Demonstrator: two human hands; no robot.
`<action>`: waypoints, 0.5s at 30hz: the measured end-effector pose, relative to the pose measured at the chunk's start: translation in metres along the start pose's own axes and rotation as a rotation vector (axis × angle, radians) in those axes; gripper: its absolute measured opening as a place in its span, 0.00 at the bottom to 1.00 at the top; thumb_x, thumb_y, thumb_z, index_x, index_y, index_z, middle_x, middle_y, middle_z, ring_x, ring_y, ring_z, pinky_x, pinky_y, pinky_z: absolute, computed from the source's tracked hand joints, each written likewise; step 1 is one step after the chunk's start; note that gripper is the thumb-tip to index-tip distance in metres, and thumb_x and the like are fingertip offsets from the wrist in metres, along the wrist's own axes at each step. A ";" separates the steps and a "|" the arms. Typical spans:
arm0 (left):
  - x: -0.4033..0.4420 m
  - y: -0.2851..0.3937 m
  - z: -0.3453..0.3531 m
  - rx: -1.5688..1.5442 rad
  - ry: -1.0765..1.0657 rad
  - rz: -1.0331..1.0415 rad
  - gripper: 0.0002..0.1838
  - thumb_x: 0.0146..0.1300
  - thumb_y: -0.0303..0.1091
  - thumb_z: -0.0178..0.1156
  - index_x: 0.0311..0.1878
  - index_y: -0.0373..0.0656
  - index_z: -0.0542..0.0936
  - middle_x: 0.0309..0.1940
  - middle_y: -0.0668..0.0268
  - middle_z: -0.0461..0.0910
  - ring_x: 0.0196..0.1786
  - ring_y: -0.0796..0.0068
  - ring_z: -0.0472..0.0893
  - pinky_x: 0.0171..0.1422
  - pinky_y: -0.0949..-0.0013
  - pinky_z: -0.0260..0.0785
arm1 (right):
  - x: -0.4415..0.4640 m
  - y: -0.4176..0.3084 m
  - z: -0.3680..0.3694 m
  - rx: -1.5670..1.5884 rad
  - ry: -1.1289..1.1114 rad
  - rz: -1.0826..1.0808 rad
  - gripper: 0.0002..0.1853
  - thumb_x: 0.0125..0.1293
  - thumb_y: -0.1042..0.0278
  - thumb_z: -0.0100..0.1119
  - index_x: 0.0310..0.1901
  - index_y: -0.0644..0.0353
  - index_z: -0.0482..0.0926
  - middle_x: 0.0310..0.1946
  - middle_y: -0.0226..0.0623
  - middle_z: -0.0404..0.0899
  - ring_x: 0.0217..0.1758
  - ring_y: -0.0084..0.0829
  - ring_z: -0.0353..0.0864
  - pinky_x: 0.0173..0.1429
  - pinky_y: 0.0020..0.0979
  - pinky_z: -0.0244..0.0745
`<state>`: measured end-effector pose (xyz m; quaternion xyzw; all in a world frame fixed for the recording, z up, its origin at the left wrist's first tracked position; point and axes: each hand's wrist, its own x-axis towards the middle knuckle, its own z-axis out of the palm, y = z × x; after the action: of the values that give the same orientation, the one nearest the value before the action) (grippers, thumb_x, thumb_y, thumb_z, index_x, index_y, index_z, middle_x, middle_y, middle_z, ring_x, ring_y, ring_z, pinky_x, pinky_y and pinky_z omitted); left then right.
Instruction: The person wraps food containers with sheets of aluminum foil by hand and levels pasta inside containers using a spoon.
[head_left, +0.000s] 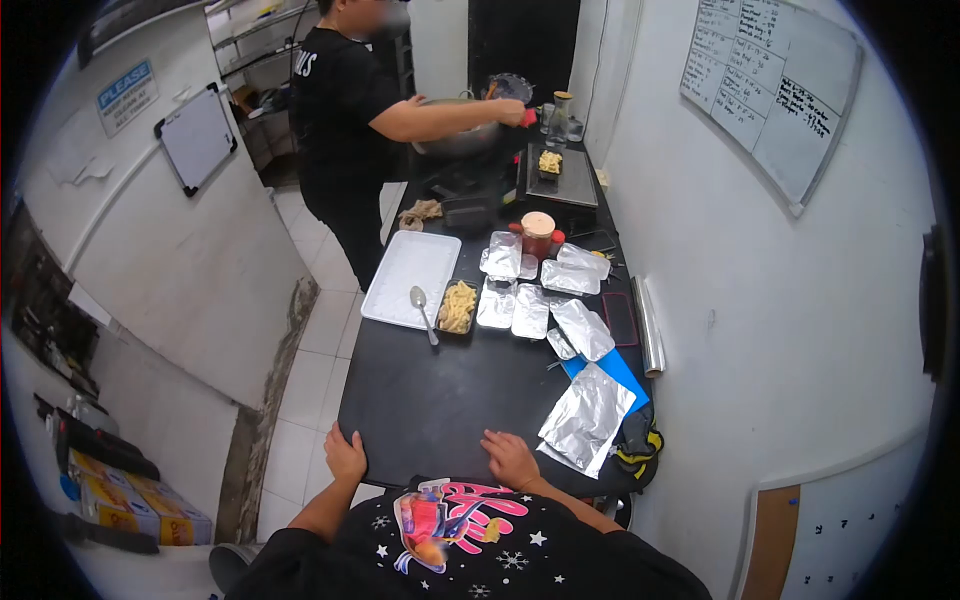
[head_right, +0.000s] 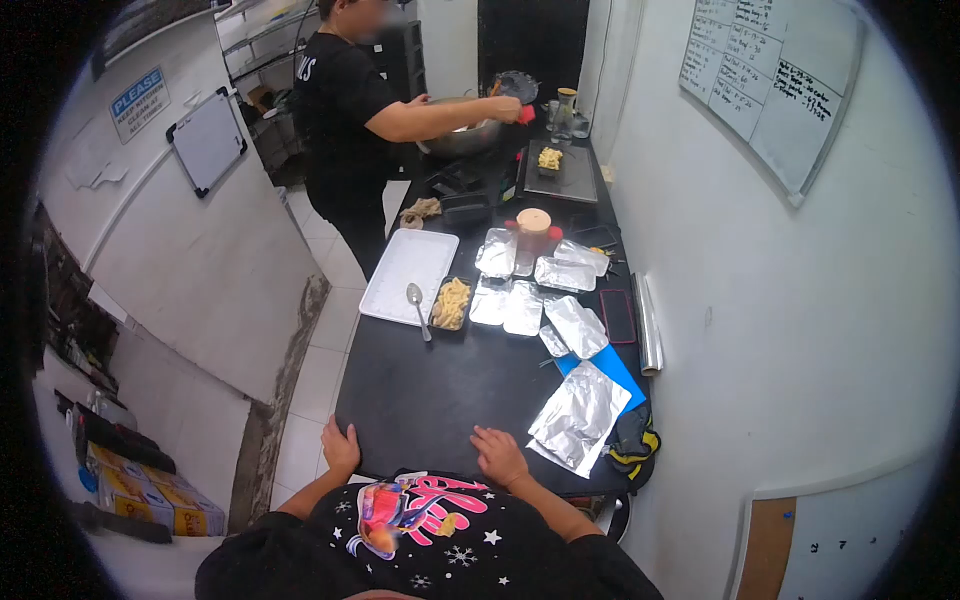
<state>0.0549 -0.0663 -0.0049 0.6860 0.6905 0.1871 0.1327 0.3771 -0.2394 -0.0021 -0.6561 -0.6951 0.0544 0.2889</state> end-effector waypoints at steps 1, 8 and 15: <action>0.000 0.001 -0.001 0.003 -0.001 -0.004 0.31 0.65 0.44 0.56 0.67 0.40 0.62 0.58 0.50 0.69 0.60 0.47 0.68 0.60 0.47 0.65 | 0.000 0.000 0.001 -0.004 -0.011 0.003 0.22 0.53 0.69 0.58 0.53 0.54 0.77 0.61 0.35 0.73 0.61 0.41 0.72 0.64 0.42 0.67; 0.000 -0.004 0.003 0.019 -0.002 0.008 0.31 0.66 0.44 0.55 0.68 0.40 0.62 0.58 0.51 0.69 0.60 0.48 0.69 0.60 0.47 0.64 | 0.001 -0.005 -0.005 0.034 0.019 0.012 0.21 0.52 0.73 0.57 0.52 0.55 0.78 0.59 0.36 0.75 0.59 0.42 0.74 0.63 0.42 0.68; 0.001 -0.003 0.001 0.016 -0.006 0.009 0.31 0.66 0.45 0.55 0.68 0.41 0.62 0.58 0.51 0.69 0.60 0.48 0.69 0.60 0.47 0.65 | 0.001 -0.003 -0.002 0.017 0.022 0.003 0.22 0.52 0.73 0.57 0.52 0.55 0.78 0.59 0.36 0.75 0.59 0.41 0.74 0.62 0.41 0.68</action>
<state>0.0525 -0.0655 -0.0075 0.6906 0.6886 0.1799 0.1286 0.3753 -0.2390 0.0014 -0.6553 -0.6904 0.0534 0.3018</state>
